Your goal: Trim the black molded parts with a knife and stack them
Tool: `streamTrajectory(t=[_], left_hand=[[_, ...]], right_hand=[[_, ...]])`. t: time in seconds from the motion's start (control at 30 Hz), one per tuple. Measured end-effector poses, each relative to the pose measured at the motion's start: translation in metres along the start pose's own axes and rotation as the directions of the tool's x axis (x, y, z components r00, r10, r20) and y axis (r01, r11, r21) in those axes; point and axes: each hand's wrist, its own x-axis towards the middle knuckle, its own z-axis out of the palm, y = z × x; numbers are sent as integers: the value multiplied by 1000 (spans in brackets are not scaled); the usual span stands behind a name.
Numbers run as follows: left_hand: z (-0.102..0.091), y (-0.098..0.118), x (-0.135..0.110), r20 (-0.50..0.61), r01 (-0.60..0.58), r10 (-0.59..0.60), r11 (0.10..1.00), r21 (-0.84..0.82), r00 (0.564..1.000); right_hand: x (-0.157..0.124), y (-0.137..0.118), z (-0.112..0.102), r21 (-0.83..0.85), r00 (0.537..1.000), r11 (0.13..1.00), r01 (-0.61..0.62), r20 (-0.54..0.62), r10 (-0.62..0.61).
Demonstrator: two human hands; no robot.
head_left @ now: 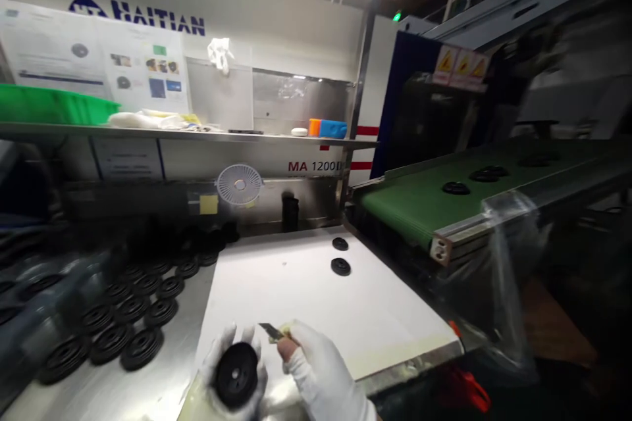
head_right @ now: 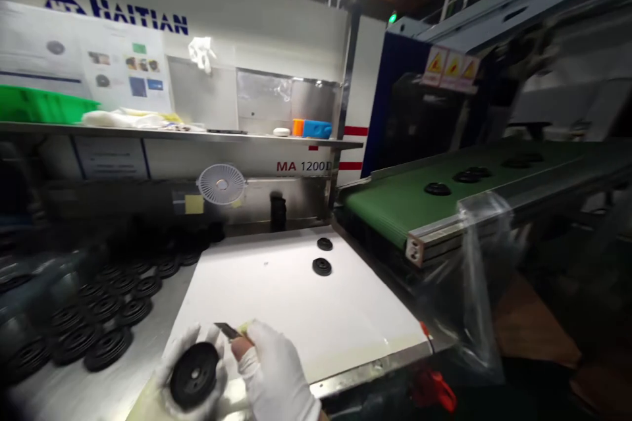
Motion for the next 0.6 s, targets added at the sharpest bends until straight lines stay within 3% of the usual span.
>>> streamTrajectory(t=[0.1, 0.23, 0.4, 0.6], left_hand=[[-4, 7, 0, -29, -5, 4, 999, -48, 1000], [-5, 7, -5, 30, 10, -9, 999, -47, 1000], [-5, -2, -10, 59, -133, 130, 989, 59, 990], [10, -5, -10, 39, -71, 70, 997, 25, 997]], right_hand=[[-17, 8, 9, 50, 996, 997, -57, 73, 53], [-34, 10, 22, -202, 999, 978, -49, 0, 50], [-35, 6, 28, -351, 995, 935, -59, 59, 85], [-32, 10, 36, -470, 1000, 882, 1, 18, 8]])
